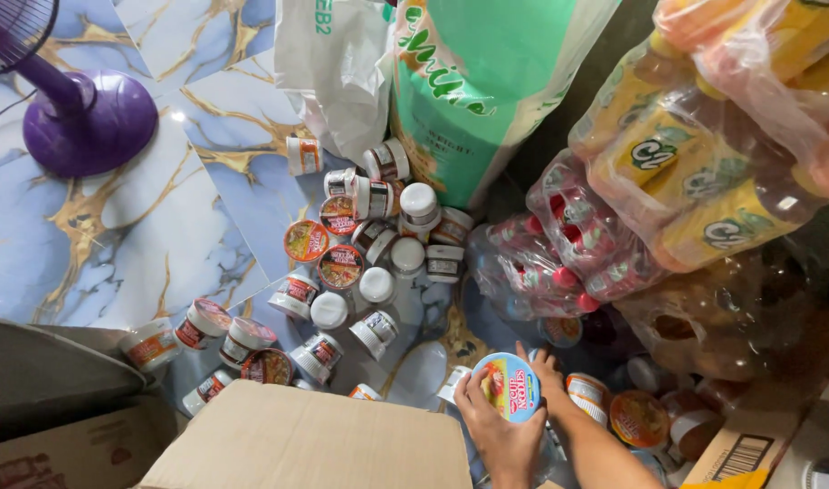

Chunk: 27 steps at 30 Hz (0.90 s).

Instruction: Organize cup noodles from a box into a cardboard display tray on the floor.

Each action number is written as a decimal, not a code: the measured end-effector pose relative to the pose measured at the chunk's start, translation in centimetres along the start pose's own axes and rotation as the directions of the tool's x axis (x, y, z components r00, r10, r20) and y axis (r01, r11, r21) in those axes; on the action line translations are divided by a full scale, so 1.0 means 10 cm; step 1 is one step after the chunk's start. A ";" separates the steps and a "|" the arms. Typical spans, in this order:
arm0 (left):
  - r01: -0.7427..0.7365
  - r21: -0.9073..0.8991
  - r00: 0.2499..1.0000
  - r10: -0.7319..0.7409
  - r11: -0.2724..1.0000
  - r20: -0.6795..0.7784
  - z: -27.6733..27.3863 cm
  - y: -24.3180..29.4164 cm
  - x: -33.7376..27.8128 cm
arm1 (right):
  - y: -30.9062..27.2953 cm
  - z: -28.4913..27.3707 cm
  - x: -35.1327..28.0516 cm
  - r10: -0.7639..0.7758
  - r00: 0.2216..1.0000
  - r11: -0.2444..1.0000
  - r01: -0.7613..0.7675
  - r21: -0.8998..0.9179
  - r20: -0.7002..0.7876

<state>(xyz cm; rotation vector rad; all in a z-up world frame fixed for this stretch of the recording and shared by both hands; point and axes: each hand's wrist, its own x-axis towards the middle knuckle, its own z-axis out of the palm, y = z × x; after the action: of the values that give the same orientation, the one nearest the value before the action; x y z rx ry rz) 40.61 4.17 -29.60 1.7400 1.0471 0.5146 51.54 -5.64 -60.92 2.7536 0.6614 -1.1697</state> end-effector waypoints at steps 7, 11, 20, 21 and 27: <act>0.035 0.032 0.999 -0.034 0.999 -0.023 -0.04 0.00 -0.02 | 0.04 0.20 0.26 0.033 0.999 0.995 -0.033 0.089 0.006; 0.011 0.045 0.993 -0.006 0.999 -0.115 0.03 -0.11 0.10 | -0.24 0.65 0.84 0.128 0.991 0.939 -0.110 0.324 -0.035; 0.035 0.068 0.969 -0.017 0.997 -0.245 0.20 -0.23 0.13 | -0.46 -1.44 -0.82 -0.122 0.973 0.974 0.155 0.165 -0.194; 0.020 0.040 0.968 -0.010 0.999 -0.252 0.20 -0.26 0.10 | -0.44 -1.61 -0.99 -0.139 0.968 0.969 0.177 0.173 -0.211; -0.008 0.194 0.966 0.058 0.981 -0.253 0.18 0.18 0.18 | -0.25 -2.10 -1.37 -0.199 0.944 0.949 0.253 0.189 -0.264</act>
<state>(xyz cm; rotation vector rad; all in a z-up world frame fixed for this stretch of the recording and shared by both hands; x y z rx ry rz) 43.67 4.50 -28.95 1.8969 1.2877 0.6946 56.06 -3.33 -36.29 3.1109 0.9529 -1.0065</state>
